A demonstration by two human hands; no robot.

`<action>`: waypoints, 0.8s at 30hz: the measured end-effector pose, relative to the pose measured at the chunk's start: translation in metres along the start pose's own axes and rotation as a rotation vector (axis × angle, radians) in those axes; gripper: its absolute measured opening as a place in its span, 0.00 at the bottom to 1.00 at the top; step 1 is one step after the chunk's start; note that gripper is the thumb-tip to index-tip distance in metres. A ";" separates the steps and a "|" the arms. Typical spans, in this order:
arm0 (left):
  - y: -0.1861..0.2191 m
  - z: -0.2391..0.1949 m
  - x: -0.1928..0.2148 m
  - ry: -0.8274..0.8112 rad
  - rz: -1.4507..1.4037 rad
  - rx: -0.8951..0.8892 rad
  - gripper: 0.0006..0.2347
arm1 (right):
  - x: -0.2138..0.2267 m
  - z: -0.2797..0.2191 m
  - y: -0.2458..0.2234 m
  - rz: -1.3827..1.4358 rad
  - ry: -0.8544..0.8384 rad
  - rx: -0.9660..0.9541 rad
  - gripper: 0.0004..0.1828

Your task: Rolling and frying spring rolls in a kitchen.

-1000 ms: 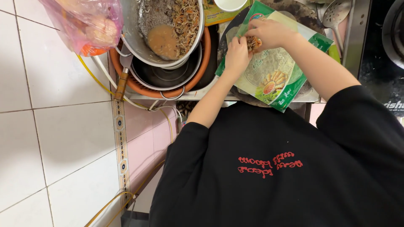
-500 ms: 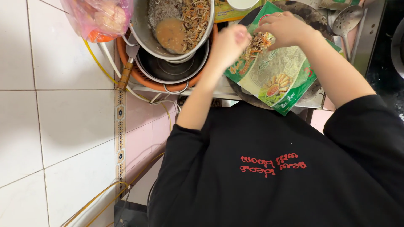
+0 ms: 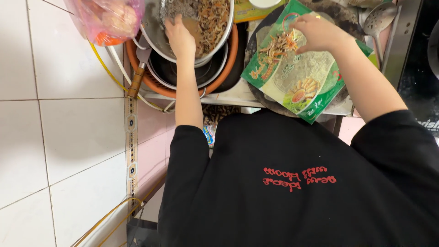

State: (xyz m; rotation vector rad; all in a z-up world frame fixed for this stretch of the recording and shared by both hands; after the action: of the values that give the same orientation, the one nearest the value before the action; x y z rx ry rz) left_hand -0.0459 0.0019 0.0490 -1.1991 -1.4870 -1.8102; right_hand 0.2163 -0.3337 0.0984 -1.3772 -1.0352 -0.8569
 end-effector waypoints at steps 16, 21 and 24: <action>0.135 -0.172 -0.106 -0.383 -0.240 -0.363 0.09 | -0.033 0.043 0.013 -0.012 -0.094 -0.023 0.32; 0.147 -0.182 -0.079 -0.410 -0.188 -0.303 0.12 | -0.009 0.036 -0.008 -0.080 -0.084 0.043 0.38; 0.152 -0.193 -0.079 -0.372 -0.210 -0.349 0.21 | -0.002 0.036 -0.026 -0.164 -0.038 0.124 0.52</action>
State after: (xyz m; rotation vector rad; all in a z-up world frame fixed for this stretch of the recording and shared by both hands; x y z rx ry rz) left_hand 0.0567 -0.2354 0.0549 -1.6789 -1.5842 -2.1388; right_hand 0.1885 -0.2994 0.1029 -1.2206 -1.2237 -0.8736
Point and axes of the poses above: each hand's wrist, its own z-axis towards the middle knuckle, its own x-axis out of the back of the hand, y = z × x, the point moved 6 cm from there along z, towards the middle knuckle, and after that the axes turned 10 degrees about x, right-handed, at the moved point
